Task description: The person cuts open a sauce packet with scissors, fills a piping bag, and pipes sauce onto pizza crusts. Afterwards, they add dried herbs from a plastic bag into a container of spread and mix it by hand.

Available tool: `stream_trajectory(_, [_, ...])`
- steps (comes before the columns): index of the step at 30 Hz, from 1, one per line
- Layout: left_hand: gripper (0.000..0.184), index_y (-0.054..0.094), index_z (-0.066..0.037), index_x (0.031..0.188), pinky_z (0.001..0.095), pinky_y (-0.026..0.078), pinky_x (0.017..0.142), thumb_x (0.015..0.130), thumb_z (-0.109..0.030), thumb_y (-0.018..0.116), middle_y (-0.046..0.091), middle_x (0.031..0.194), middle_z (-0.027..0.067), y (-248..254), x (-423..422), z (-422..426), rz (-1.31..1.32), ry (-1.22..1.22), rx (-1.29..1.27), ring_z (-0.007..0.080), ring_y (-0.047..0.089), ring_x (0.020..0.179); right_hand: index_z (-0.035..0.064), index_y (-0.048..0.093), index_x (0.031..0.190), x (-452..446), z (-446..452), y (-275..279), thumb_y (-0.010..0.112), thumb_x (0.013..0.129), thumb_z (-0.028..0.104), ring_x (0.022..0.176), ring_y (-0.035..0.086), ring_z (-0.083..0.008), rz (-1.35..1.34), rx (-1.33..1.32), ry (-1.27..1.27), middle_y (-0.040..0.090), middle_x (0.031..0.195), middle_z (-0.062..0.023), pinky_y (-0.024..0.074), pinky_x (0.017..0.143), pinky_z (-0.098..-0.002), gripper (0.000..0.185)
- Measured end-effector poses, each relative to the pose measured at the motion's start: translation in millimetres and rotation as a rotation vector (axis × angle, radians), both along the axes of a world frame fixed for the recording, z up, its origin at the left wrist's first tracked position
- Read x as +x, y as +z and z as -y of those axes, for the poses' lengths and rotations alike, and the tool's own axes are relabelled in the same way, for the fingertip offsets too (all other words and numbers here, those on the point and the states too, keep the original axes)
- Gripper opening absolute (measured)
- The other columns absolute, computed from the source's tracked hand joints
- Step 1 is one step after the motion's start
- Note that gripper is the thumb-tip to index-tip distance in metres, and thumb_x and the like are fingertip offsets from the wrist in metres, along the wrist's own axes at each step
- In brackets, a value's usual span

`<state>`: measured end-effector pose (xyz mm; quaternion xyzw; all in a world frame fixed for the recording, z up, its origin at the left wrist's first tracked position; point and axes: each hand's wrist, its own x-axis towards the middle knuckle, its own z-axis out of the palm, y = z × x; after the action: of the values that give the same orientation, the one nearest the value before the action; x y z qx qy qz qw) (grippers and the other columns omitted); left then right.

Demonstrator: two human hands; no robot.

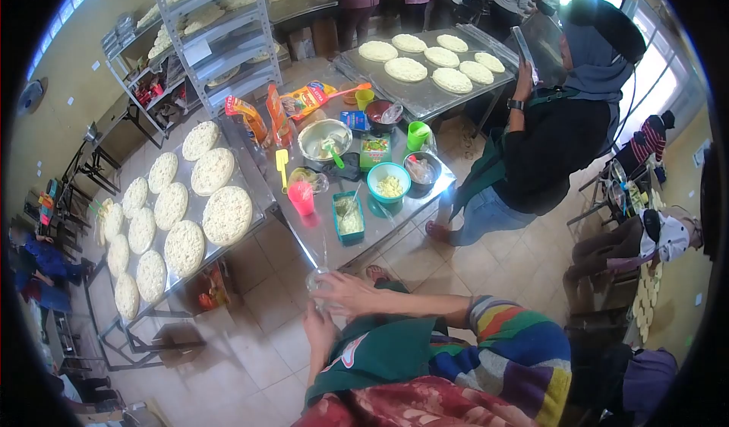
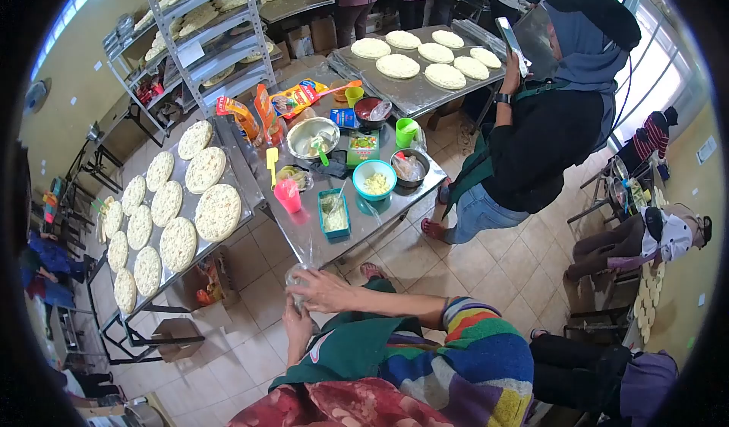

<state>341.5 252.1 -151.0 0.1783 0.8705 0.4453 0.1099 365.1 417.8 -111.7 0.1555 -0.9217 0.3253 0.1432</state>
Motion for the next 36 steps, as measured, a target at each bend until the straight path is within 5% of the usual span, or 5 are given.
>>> stream_trajectory(11, [0.032,0.055,-0.002,0.108,0.0414,0.037,0.086,0.077,-0.007,0.053,0.059,0.067,0.0159,6.4,4.7,14.1,-0.124,-0.099,-0.126,0.0330,0.054,0.068,0.0090,0.062,0.107,-28.4,-40.8,-69.8,0.056,0.079,0.012,0.078,0.059,-0.0257,0.460,-0.621,-0.297,0.059,0.098,-0.0127,0.0461,0.069,-0.0342,0.028])
stream_trajectory(20, [0.035,0.054,-0.005,0.110,0.0405,0.034,0.089,0.075,-0.006,0.055,0.056,0.060,0.0139,-2.3,4.9,11.1,-0.224,-0.195,-0.201,0.0324,0.055,0.067,0.0073,0.063,0.101,-19.1,-14.3,-11.0,0.061,0.080,0.015,0.086,0.061,-0.0274,0.278,-0.293,-0.025,0.062,0.096,-0.0132,0.0481,0.078,-0.0369,0.023])
stream_trajectory(27, [0.035,0.055,-0.008,0.109,0.0405,0.032,0.093,0.073,-0.005,0.057,0.056,0.059,0.0137,-11.1,6.7,29.8,-0.217,-0.172,-0.220,0.0318,0.057,0.070,0.0042,0.065,0.098,-39.7,-62.0,-58.7,0.064,0.078,0.013,0.082,0.063,-0.0235,0.756,-0.905,-0.284,0.064,0.080,-0.0126,0.0473,0.071,-0.0375,0.022])
stream_trajectory(30, [0.035,0.055,-0.008,0.108,0.0406,0.032,0.095,0.074,-0.005,0.057,0.059,0.063,0.0145,-16.3,8.7,38.1,-0.141,-0.157,-0.278,0.0308,0.059,0.074,0.0053,0.061,0.109,-32.8,-69.2,-63.1,0.063,0.076,0.011,0.087,0.061,-0.0253,0.213,-0.408,-0.503,0.064,0.088,-0.0119,0.0437,0.080,-0.0429,0.033])
stream_trajectory(36, [0.032,0.057,-0.007,0.107,0.0415,0.029,0.097,0.075,-0.008,0.058,0.063,0.070,0.0132,-30.0,6.3,31.5,-0.392,-0.188,-0.285,0.0281,0.061,0.075,0.0075,0.053,0.118,-14.9,-9.7,-10.5,0.056,0.075,0.006,0.100,0.056,-0.0247,-0.104,0.217,0.098,0.058,0.105,-0.0087,0.0271,0.100,-0.0541,0.043])
